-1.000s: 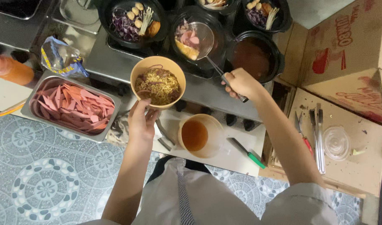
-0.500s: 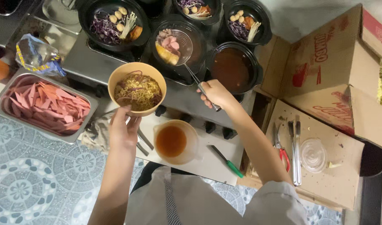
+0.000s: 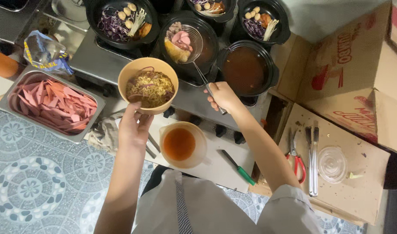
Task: The person labels a paper bowl with a marker, then uses tongs to place noodles into the bowl and a ladle and skimmer to add broth, meat slices, and other hot toppings from pots on the stove. They set the bowl on a tray, add shredded purple cabbage and fresh herbs by hand, and press a plastic lid onto the finished bowl.
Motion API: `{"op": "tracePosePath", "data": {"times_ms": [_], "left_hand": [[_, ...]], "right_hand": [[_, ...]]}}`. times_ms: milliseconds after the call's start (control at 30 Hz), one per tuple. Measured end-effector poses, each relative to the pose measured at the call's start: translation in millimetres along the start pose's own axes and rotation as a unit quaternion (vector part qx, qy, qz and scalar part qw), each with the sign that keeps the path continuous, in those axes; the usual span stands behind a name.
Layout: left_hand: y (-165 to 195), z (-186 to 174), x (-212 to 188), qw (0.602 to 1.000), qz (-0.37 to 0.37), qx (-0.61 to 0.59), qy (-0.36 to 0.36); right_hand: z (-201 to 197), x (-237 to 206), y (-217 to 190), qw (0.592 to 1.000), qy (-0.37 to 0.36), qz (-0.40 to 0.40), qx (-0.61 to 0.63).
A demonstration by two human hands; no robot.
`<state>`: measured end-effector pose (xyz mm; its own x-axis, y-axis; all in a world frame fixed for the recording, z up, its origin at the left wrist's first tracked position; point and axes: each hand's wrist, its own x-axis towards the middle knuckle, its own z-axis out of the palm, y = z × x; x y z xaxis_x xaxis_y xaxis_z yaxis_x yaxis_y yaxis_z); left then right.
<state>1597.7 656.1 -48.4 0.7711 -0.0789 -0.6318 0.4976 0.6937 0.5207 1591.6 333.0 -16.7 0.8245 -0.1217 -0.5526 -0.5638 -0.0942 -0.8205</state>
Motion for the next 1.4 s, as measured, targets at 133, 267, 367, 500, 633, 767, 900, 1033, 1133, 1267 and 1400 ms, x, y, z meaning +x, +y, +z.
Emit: {"op": "tracePosePath", "data": {"times_ms": [133,267,367,500,633,767,900,1033,1133,1267,1400], "left_hand": [[-0.9,1.9,3.8,1.000,-0.007,0.004,0.000],[-1.1,8.6,-0.2,1.000,0.004,0.009,0.013],[0.8,17.8,-5.2,0.999,0.038,0.034,-0.005],[4.2,33.0,-8.9,0.997,0.059,0.039,-0.006],[6.2,47.8,-8.1,0.995,0.084,0.057,-0.009],[8.5,57.0,-6.9,0.994,0.095,0.047,-0.032],[9.8,64.3,-6.3,0.994,0.089,0.057,0.002],[11.5,68.6,-10.9,0.993,0.088,0.077,0.004],[14.3,74.9,-14.2,0.993,0.100,0.066,0.001],[18.9,92.7,-13.5,0.992,0.117,0.045,-0.008],[19.8,113.3,-10.4,0.989,0.131,0.051,-0.044]], "right_hand": [[-10.2,-12.7,-1.6,0.998,-0.015,0.012,0.057],[-26.5,-29.1,-4.2,0.997,-0.019,0.026,0.074],[-34.7,-44.6,-6.8,0.997,-0.016,0.014,0.070],[-49.7,-63.0,-19.8,0.997,-0.007,0.011,0.074],[-65.4,-79.6,-36.8,0.997,-0.006,0.001,0.077],[-69.2,-87.8,-48.4,0.999,0.010,-0.003,0.047],[-62.9,-88.2,-53.4,0.999,0.019,0.005,0.034],[-57.5,-96.4,-67.3,1.000,0.011,0.004,0.024],[-54.2,-116.1,-86.5,0.997,0.058,0.003,-0.044],[-58.3,-154.0,-115.9,0.997,0.045,-0.044,-0.053],[-53.9,-175.2,-122.9,0.990,0.031,-0.082,-0.107]]}}
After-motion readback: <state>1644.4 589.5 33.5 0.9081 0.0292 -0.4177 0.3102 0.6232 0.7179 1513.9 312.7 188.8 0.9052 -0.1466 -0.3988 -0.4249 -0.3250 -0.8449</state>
